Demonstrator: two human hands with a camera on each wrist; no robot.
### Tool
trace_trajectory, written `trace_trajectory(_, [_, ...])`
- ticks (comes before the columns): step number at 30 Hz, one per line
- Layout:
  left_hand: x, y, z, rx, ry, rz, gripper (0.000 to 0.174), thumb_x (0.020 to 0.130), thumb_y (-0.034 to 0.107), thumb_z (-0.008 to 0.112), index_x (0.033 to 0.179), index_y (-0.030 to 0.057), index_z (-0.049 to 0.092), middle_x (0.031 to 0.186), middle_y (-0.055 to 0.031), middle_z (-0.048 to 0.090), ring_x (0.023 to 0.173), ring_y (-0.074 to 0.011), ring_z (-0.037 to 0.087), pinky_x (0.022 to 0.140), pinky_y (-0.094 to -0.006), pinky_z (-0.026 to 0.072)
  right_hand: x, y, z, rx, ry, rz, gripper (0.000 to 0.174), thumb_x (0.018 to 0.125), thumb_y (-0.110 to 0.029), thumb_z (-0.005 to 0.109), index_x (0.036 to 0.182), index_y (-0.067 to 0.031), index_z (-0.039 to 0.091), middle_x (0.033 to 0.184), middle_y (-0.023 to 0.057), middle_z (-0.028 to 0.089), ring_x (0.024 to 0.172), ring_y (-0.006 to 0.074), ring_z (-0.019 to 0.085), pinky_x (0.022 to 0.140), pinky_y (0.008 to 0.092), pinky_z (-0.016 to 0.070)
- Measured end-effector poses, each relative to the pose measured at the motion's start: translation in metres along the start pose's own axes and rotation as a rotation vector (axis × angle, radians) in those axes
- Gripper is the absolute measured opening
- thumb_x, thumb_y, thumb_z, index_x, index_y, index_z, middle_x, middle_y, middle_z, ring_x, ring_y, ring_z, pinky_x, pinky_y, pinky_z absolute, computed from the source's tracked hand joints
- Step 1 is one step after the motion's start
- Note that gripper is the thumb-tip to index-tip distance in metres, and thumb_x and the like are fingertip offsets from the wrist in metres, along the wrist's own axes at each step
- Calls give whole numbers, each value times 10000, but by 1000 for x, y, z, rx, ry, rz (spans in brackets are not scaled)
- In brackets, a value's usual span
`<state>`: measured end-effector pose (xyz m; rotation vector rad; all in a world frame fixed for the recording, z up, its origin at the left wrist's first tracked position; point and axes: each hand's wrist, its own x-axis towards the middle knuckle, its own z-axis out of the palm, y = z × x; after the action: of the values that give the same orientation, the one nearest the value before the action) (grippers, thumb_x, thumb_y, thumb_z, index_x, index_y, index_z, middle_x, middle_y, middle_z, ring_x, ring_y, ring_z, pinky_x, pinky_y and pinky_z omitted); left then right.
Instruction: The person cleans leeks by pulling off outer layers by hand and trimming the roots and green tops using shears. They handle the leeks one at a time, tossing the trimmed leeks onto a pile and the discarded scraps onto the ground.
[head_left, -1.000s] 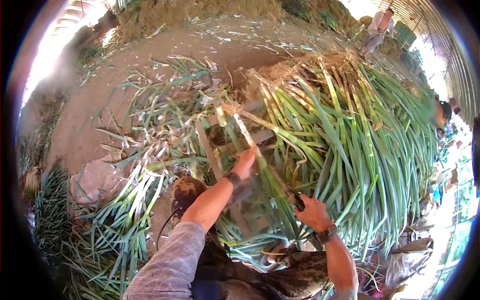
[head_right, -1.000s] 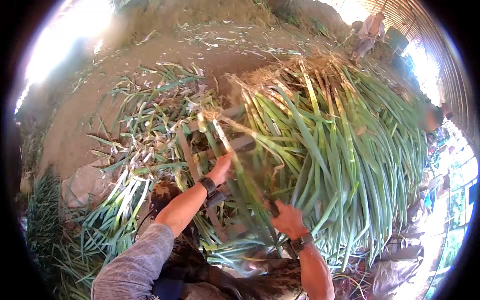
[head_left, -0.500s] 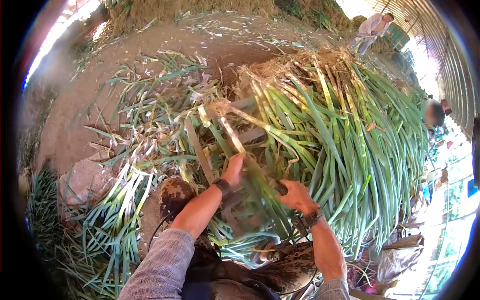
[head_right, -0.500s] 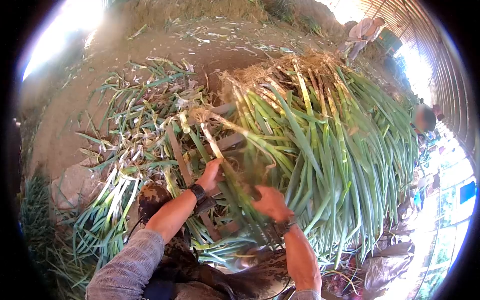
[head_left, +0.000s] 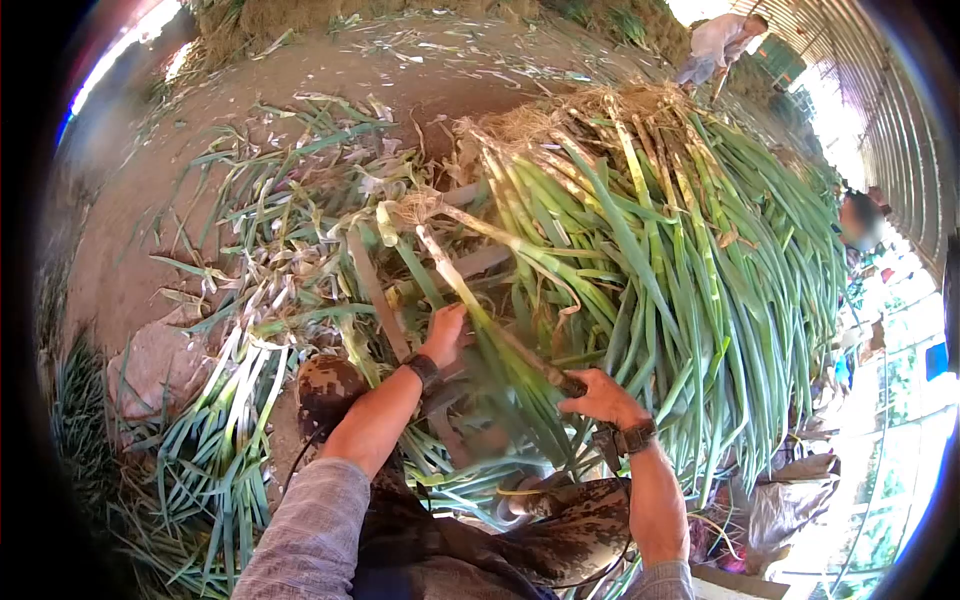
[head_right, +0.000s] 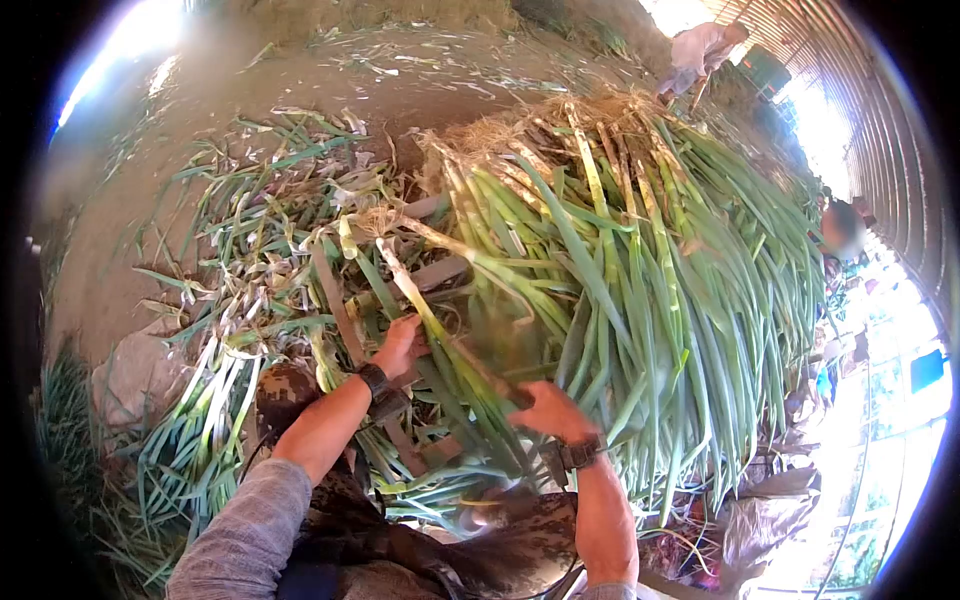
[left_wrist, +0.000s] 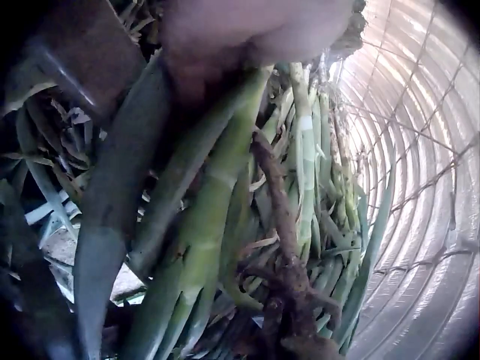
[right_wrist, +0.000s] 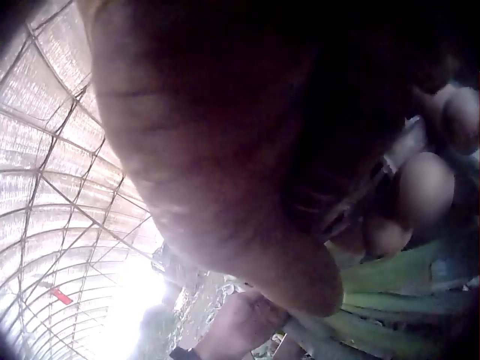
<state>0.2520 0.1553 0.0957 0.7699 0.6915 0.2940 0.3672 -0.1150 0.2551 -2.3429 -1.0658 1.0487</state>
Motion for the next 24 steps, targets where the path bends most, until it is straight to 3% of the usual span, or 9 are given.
trace_trajectory(9, [-11, 2, 7, 133, -102, -77, 350, 972, 363, 605, 1105, 40, 623, 998, -39, 631, 860, -161, 614, 766, -344, 512, -4, -5, 1, -98, 106, 47, 533, 759, -307, 739, 1222, -59, 651, 1034, 215, 706, 945, 335, 684, 839, 395, 523])
trace_trajectory(11, [-27, 20, 11, 503, -393, -174, 327, 998, 290, 580, 1165, 10, 560, 1235, -98, 560, 1007, -264, 626, 844, -427, 531, 1, 5, 6, -107, 136, -11, 543, 761, -324, 728, 1238, -78, 647, 1041, 215, 705, 953, 361, 677, 848, 404, 522])
trace_trajectory(12, [-40, 36, 31, 973, -178, -105, 352, 968, 294, 619, 1129, -19, 602, 1110, -130, 634, 944, -260, 649, 823, -432, 523, 3, 1, 6, -137, 130, -5, 563, 760, -338, 719, 1258, -89, 640, 1059, 218, 701, 974, 385, 667, 871, 425, 518])
trace_trajectory(13, [-45, 43, 37, 972, -177, -107, 352, 968, 294, 619, 1129, -19, 602, 1110, -130, 634, 944, -260, 649, 823, -432, 523, 5, 4, 10, -136, 128, -5, 563, 760, -338, 719, 1258, -89, 640, 1059, 218, 701, 974, 385, 667, 871, 425, 518])
trace_trajectory(15, [-50, 50, 43, 1670, -136, 245, 351, 926, 278, 661, 1066, -44, 650, 894, -167, 671, 813, -287, 655, 753, -445, 517, 9, 8, 16, -218, 205, -13, 573, 758, -340, 713, 1276, -109, 634, 1093, 227, 690, 1006, 395, 659, 905, 445, 507])
trace_trajectory(16, [-46, 45, 39, 1671, -135, 245, 351, 926, 278, 661, 1066, -44, 650, 894, -167, 671, 813, -287, 655, 753, -445, 517, 10, 8, 16, -217, 206, -14, 573, 758, -340, 713, 1276, -109, 634, 1093, 227, 690, 1006, 395, 659, 905, 445, 507])
trace_trajectory(18, [-30, 26, 29, 1094, -115, 468, 254, 834, 229, 682, 951, 4, 672, 868, -214, 684, 763, -367, 663, 663, -427, 511, 12, 7, 14, -201, 162, 15, 539, 766, -340, 697, 1251, -112, 644, 1107, 231, 682, 1028, 401, 649, 924, 462, 498])
trace_trajectory(22, [-18, 5, 22, 1130, -127, 527, 286, 847, 236, 693, 984, -12, 653, 822, -216, 675, 740, -383, 662, 644, -467, 501, 8, -25, 5, -185, 111, 55, 487, 774, -333, 682, 1201, -100, 661, 1094, 229, 682, 1027, 407, 645, 919, 467, 497])
trace_trajectory(24, [-12, 4, 11, 1193, 54, 581, 338, 865, 244, 704, 1017, -44, 612, 803, -237, 666, 704, -369, 660, 623, -478, 497, 8, -31, 6, -159, 84, 39, 456, 778, -333, 674, 1162, -88, 667, 1069, 225, 687, 1016, 417, 641, 908, 475, 498])
